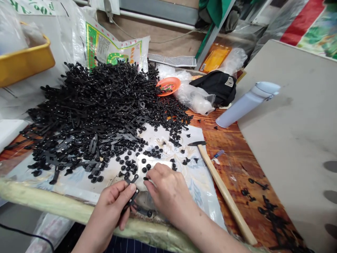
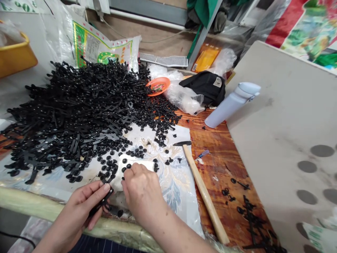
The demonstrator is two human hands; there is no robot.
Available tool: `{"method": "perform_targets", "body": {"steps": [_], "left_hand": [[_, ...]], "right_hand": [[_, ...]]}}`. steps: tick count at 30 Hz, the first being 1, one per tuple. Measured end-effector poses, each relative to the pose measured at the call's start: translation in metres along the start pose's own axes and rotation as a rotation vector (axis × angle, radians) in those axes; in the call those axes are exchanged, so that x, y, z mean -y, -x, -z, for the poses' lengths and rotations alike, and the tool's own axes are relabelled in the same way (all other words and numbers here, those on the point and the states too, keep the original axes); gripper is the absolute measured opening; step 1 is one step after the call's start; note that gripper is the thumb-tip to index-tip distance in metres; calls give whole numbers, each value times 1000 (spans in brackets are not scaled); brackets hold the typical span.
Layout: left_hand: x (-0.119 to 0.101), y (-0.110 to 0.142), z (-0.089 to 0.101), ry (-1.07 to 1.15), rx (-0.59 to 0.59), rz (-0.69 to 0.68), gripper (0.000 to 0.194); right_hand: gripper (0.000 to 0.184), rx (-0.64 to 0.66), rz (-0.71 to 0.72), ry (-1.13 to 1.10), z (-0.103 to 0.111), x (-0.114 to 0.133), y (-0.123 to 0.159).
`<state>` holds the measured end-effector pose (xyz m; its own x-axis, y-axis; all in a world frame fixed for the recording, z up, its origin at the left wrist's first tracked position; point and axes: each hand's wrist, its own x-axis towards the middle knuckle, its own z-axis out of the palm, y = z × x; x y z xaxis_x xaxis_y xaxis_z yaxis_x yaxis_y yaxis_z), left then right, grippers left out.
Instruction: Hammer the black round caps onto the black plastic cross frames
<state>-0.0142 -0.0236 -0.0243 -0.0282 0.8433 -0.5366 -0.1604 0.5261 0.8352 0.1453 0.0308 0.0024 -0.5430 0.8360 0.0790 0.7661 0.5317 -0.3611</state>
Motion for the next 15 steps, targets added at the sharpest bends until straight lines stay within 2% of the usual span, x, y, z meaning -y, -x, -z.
{"method": "perform_targets", "body": {"steps": [4, 8, 10, 13, 15], "left_hand": [[1, 1, 1, 7, -10, -4, 41], [-1, 1, 0, 14, -6, 0, 41], [-1, 2, -1, 20, -14, 3, 40], [-1, 2, -2, 14, -42, 1, 40], [1, 1, -3, -4, -37, 2, 41]], "right_hand": [[23, -178, 93, 124, -18, 3, 7], [24, -144, 225, 73, -18, -2, 16], [23, -150, 179, -21, -13, -7, 17], [18, -234, -6, -151, -4, -15, 10], [11, -227, -77, -172, 0, -16, 2]]}}
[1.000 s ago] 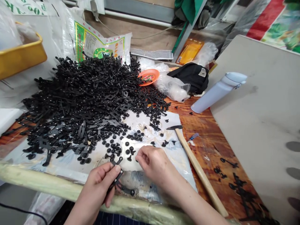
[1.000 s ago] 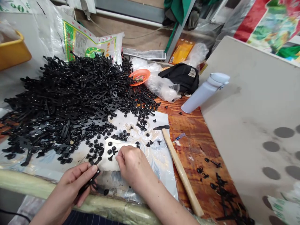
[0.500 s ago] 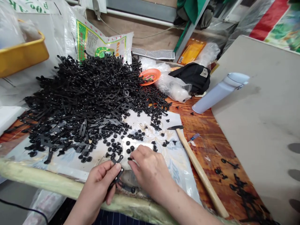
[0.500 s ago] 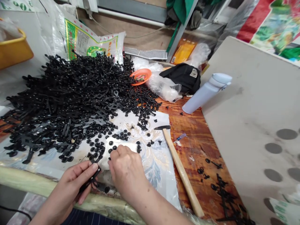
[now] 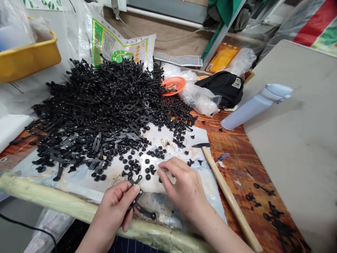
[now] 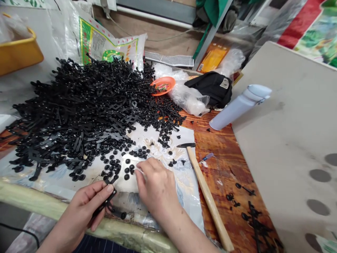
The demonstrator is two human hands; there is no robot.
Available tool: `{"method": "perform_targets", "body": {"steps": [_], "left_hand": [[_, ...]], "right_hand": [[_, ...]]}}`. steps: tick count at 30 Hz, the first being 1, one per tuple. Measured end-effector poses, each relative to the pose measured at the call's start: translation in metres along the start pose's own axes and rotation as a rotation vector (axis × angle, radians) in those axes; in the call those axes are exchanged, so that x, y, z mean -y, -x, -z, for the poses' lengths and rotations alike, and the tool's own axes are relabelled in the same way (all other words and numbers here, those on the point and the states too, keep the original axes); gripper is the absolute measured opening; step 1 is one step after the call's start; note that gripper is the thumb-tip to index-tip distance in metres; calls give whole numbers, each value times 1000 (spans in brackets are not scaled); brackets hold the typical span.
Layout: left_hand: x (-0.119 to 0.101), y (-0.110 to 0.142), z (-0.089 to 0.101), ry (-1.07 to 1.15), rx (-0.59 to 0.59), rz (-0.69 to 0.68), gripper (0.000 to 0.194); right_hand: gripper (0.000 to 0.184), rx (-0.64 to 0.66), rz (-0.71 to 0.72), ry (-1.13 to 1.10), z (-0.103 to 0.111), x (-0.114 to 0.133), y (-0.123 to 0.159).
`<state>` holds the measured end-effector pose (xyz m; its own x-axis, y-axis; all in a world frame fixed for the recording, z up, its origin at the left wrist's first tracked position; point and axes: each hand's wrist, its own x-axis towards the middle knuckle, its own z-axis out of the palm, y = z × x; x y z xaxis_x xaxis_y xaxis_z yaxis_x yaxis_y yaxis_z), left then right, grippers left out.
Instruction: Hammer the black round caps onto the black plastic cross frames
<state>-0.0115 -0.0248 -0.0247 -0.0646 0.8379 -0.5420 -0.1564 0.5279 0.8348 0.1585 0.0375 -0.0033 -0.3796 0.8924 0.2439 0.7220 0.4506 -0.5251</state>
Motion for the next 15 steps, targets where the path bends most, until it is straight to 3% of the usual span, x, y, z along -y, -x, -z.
{"method": "perform_targets", "body": {"steps": [4, 11, 15], "left_hand": [[4, -2, 1, -53, 27, 1, 45], [-3, 1, -2, -45, -9, 19, 41], [-3, 0, 0, -52, 0, 25, 42]], "right_hand": [[5, 92, 8, 128, -7, 8, -11], [22, 40, 20, 285, -11, 1, -8], [23, 99, 74, 282, -7, 3, -4]]}}
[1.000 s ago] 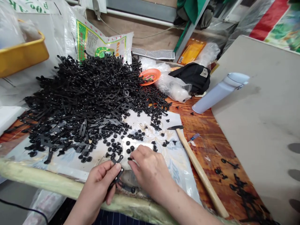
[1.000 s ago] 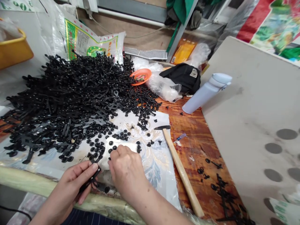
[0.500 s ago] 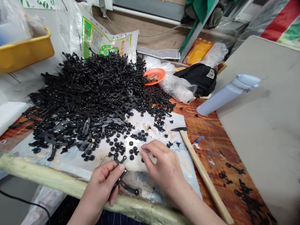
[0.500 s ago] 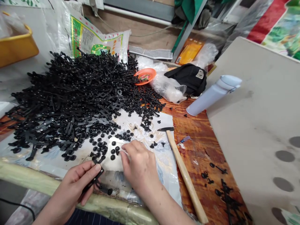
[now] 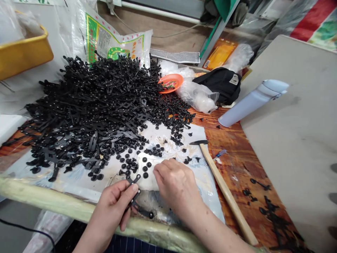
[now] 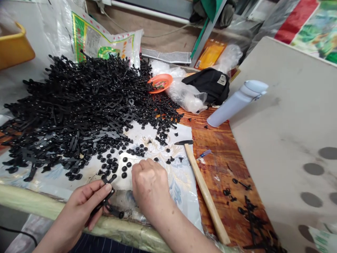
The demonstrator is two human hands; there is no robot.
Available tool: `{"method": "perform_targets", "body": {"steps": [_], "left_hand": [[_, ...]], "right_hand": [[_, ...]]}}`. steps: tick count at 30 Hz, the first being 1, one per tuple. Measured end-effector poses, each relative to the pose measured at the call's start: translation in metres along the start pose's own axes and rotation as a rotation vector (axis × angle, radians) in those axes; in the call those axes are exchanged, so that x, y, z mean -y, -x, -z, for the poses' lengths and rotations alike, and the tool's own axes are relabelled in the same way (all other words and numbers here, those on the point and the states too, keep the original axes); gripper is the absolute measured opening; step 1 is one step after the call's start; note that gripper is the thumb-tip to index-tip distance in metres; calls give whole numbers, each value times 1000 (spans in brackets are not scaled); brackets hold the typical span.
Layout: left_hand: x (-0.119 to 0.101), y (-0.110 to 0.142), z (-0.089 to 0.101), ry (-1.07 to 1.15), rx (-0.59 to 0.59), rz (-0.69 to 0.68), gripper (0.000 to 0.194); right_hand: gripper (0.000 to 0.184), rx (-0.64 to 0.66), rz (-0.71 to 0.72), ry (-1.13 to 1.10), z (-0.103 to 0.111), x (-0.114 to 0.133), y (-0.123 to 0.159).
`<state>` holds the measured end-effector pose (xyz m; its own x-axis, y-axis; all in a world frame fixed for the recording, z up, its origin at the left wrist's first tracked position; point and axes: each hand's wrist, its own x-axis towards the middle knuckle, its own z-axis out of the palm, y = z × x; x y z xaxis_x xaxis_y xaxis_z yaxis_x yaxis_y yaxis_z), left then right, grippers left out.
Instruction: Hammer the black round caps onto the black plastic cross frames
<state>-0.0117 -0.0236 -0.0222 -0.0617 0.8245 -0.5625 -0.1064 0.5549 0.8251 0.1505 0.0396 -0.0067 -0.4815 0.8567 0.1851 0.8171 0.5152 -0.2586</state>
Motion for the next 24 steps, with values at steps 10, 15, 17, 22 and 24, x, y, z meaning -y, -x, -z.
{"method": "perform_targets", "body": {"steps": [10, 15, 17, 22, 24], "left_hand": [[-12, 12, -17, -59, 10, 106, 37], [-17, 7, -34, -64, 24, 156, 36], [-16, 4, -38, -72, 20, 151, 36], [-15, 1, -44, -89, -17, 122, 36], [-16, 1, -46, -95, -40, 114, 35]], "right_hand": [[31, -80, -593, 204, 32, -95, 32], [27, 44, -695, 229, 24, -116, 34], [26, 32, -743, 233, 23, -116, 33], [15, 51, -764, 145, 29, -118, 32], [16, 25, -760, 93, 36, -116, 34]]}}
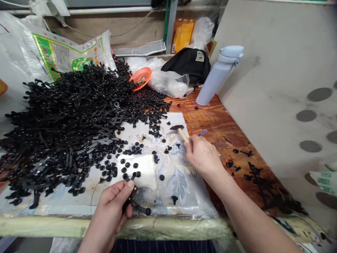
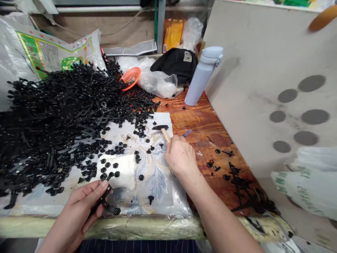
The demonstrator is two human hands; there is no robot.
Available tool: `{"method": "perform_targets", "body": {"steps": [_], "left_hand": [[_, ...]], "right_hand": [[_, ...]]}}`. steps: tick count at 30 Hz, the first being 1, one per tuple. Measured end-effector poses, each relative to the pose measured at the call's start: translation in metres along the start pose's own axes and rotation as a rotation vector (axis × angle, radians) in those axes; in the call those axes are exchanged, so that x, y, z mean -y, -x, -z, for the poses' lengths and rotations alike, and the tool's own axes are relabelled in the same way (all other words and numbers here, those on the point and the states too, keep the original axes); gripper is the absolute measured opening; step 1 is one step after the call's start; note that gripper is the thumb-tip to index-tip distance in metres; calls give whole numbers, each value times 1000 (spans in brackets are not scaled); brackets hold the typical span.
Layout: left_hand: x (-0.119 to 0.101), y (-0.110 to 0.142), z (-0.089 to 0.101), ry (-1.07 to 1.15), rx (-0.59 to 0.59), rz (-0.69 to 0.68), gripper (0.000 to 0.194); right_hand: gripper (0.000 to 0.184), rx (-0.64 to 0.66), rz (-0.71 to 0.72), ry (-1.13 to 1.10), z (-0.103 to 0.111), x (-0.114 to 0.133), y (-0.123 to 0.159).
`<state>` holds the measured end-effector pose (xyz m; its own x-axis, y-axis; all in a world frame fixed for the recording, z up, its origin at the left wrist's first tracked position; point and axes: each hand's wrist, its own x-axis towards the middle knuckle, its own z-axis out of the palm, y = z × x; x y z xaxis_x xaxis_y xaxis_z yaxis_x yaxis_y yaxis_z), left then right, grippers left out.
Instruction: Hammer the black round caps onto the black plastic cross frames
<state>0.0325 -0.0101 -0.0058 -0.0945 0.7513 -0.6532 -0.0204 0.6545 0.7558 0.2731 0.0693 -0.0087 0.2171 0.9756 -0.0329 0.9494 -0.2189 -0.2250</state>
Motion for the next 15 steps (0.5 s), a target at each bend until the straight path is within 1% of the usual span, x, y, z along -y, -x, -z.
{"method": "perform_targets", "body": {"steps": [2, 3, 5, 7, 8, 10, 15], "left_hand": [[-3, 0, -1, -2, -18, 4, 35], [-4, 0, -2, 0, -21, 5, 34], [-7, -1, -2, 3, -16, 1, 35], [-9, -2, -2, 1, -22, -6, 35], [-10, -3, -2, -5, -26, -8, 35], [-10, -3, -2, -18, -26, -4, 35], [-10, -2, -5, -30, -34, -1, 36]], "right_hand": [[17, -6, 14, -71, 9, 0, 6], [17, 2, 38, -148, 12, 1, 10], [21, 34, 105, -385, 17, 2, 18], [26, 63, 165, -638, 18, 5, 25], [27, 73, 182, -726, 17, 6, 27], [27, 94, 194, -792, 15, 8, 28], [27, 126, 202, -813, 13, 8, 25]]}}
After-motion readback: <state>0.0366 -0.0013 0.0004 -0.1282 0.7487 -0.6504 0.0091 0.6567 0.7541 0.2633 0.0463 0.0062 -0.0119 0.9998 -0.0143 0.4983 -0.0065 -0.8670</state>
